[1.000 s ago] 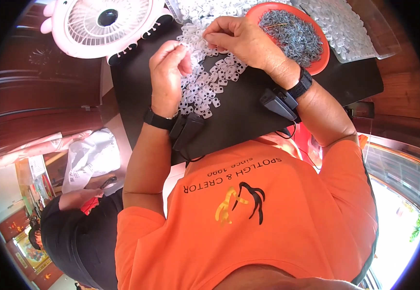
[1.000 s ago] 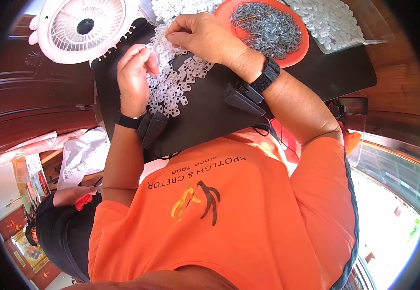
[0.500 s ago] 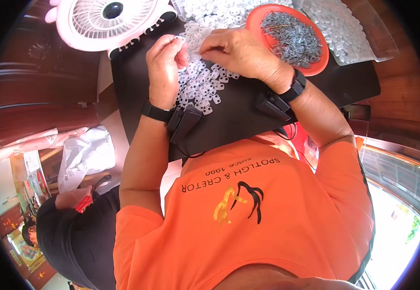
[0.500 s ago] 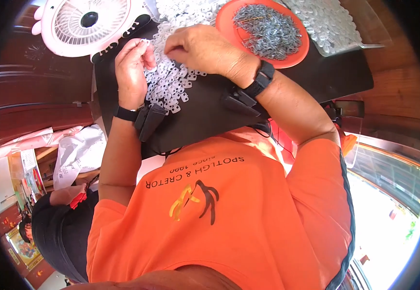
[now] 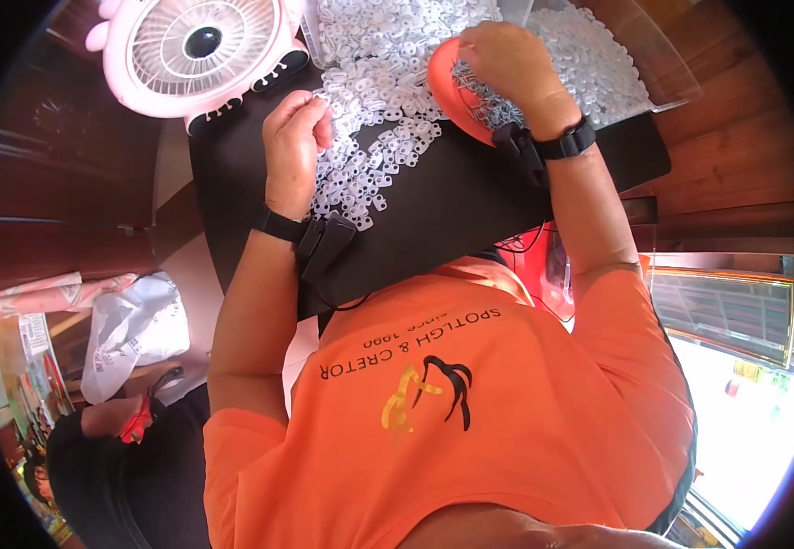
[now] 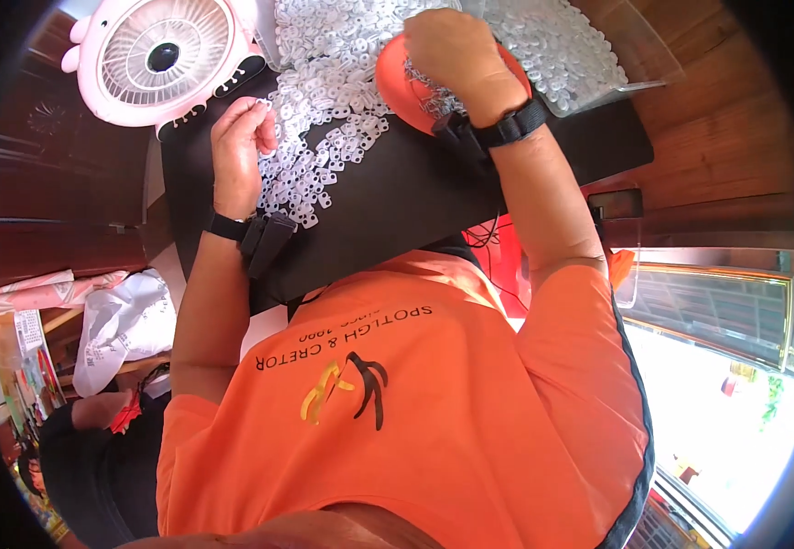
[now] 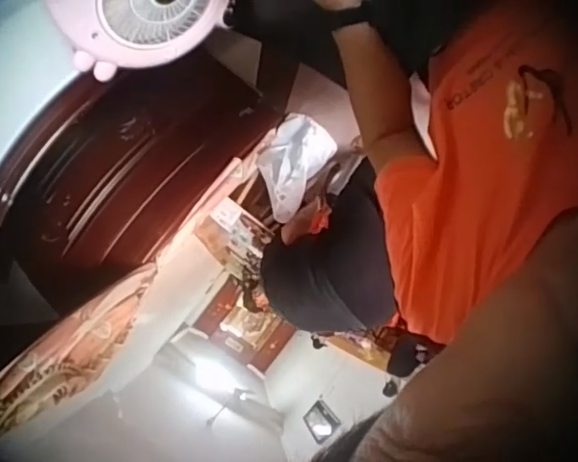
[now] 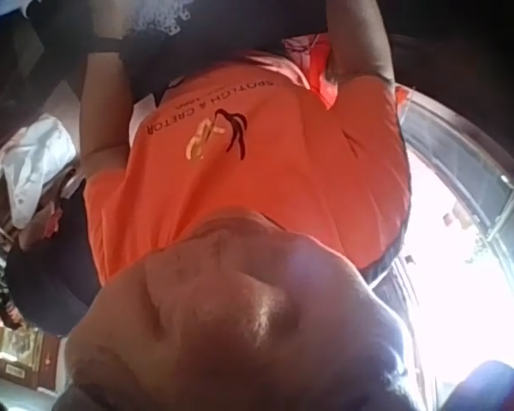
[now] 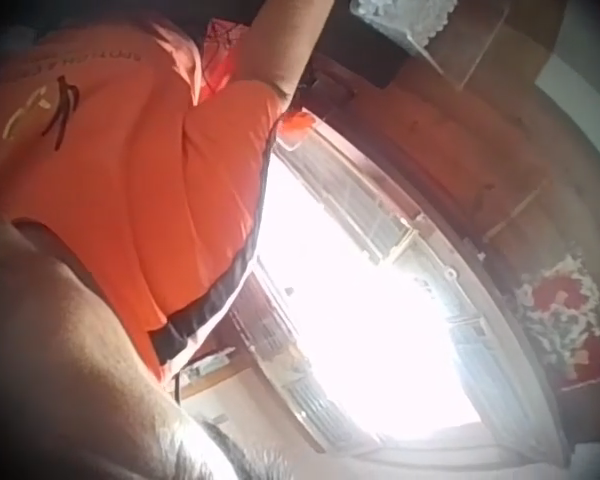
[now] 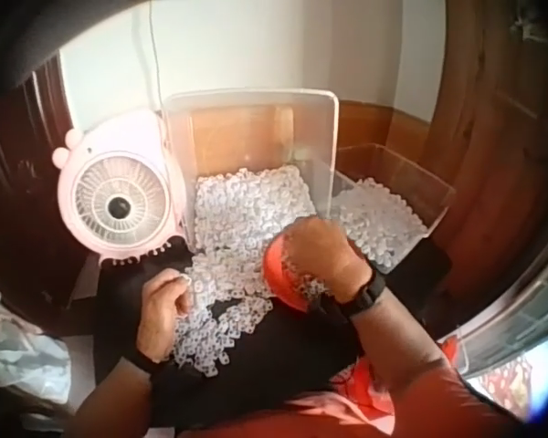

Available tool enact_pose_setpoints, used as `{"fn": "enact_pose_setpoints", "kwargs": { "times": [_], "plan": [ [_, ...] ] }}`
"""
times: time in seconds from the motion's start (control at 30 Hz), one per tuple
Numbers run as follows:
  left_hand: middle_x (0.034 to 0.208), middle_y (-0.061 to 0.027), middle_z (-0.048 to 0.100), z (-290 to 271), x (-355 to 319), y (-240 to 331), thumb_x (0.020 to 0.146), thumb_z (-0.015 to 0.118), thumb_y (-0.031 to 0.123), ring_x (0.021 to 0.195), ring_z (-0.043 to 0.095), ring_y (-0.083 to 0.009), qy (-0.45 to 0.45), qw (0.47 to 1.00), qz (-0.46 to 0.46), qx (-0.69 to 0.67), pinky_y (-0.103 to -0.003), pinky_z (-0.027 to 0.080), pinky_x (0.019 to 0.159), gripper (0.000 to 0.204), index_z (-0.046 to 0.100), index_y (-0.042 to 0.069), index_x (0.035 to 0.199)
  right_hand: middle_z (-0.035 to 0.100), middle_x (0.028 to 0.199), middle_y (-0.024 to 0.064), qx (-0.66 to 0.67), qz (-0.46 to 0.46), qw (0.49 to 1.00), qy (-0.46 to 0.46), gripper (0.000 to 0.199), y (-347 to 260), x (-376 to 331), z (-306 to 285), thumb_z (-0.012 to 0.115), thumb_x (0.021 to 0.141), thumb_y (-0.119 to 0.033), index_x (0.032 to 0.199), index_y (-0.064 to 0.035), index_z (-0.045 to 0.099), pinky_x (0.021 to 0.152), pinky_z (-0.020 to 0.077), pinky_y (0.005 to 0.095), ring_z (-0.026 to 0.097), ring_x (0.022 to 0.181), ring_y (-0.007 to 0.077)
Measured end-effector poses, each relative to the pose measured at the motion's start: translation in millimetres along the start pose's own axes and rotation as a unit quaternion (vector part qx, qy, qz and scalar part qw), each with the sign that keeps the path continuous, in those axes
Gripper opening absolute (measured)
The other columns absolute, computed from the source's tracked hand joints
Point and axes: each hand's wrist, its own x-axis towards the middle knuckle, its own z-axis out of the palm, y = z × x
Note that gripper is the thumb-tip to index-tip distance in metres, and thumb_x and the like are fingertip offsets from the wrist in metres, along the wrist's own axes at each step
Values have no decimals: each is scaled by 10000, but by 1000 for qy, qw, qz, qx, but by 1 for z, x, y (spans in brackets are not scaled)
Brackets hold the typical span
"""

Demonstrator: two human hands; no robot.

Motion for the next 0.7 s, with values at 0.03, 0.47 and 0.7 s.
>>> {"fn": "enact_pose_setpoints", "kwargs": {
  "times": [0.03,0.47,0.7],
  "plan": [
    [578,-9,483,1,0,0,848,524,132,501,436,-90,-5,1000,7,3,-223,308,478,175,545,20,717,656,881,121,-44,30,998,-16,228,7,2,0,514,803,-267,860,-107,666,741,487,436,609,848,332],
    [569,-15,488,-1,2,-3,839,529,140,488,435,-87,2,1000,-9,10,-224,334,466,187,567,1,719,660,865,164,-4,22,995,-101,237,10,3,20,519,793,-238,821,-53,665,733,495,457,629,850,347],
    [583,-6,495,1,0,-1,844,524,147,512,440,-80,-8,1000,-24,11,-221,328,487,182,560,22,717,640,795,152,56,44,997,3,252,5,-3,12,518,849,-303,860,-66,604,691,467,452,599,788,363]
  ]
}}
